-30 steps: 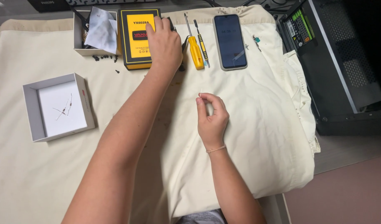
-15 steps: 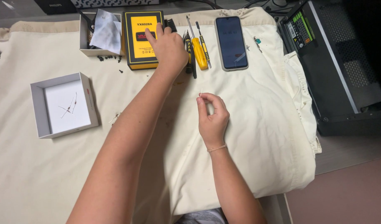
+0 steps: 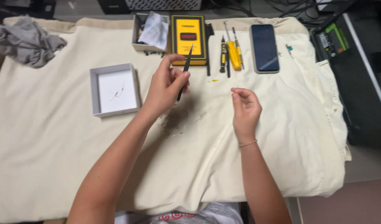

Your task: The person uses tweezers to pick up small bent metal wires from a pile on a white cloth and straightens them one by one. Straightened wires are placed into a small white box. The person repeats this process throughout the clip.

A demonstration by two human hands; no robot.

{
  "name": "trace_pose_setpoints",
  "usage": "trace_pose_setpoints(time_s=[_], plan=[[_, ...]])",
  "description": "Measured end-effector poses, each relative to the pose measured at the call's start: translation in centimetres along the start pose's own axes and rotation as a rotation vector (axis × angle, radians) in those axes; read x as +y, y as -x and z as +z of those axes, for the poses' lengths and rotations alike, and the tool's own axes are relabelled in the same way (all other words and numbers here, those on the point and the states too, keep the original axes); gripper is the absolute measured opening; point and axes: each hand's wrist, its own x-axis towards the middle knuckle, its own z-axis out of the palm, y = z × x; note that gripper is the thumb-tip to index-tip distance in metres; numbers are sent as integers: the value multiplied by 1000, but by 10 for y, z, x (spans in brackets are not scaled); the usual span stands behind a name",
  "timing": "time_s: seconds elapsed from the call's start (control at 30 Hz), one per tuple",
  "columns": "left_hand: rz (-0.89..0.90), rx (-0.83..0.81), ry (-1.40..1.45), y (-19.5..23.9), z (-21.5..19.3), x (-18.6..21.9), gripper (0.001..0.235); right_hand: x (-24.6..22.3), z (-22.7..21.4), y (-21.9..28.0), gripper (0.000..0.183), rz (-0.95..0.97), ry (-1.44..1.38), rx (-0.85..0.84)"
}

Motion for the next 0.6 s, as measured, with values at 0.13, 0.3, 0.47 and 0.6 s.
trace_pose_setpoints(time_s=[0.13,0.3,0.47,0.6], plan=[[-208,49,129,88,-41,-29,34,-22,28,21,8,86,-45,-73],[-147,68,-28,125,-65,-67,29,-25,99,42,17,300,-333,-208],[-110,104,-27,119,-65,-57,30,-8,130,51,21,361,-393,-285],[-106,104,-123,119,-59,-51,30,2,116,55,24,384,-395,-276]])
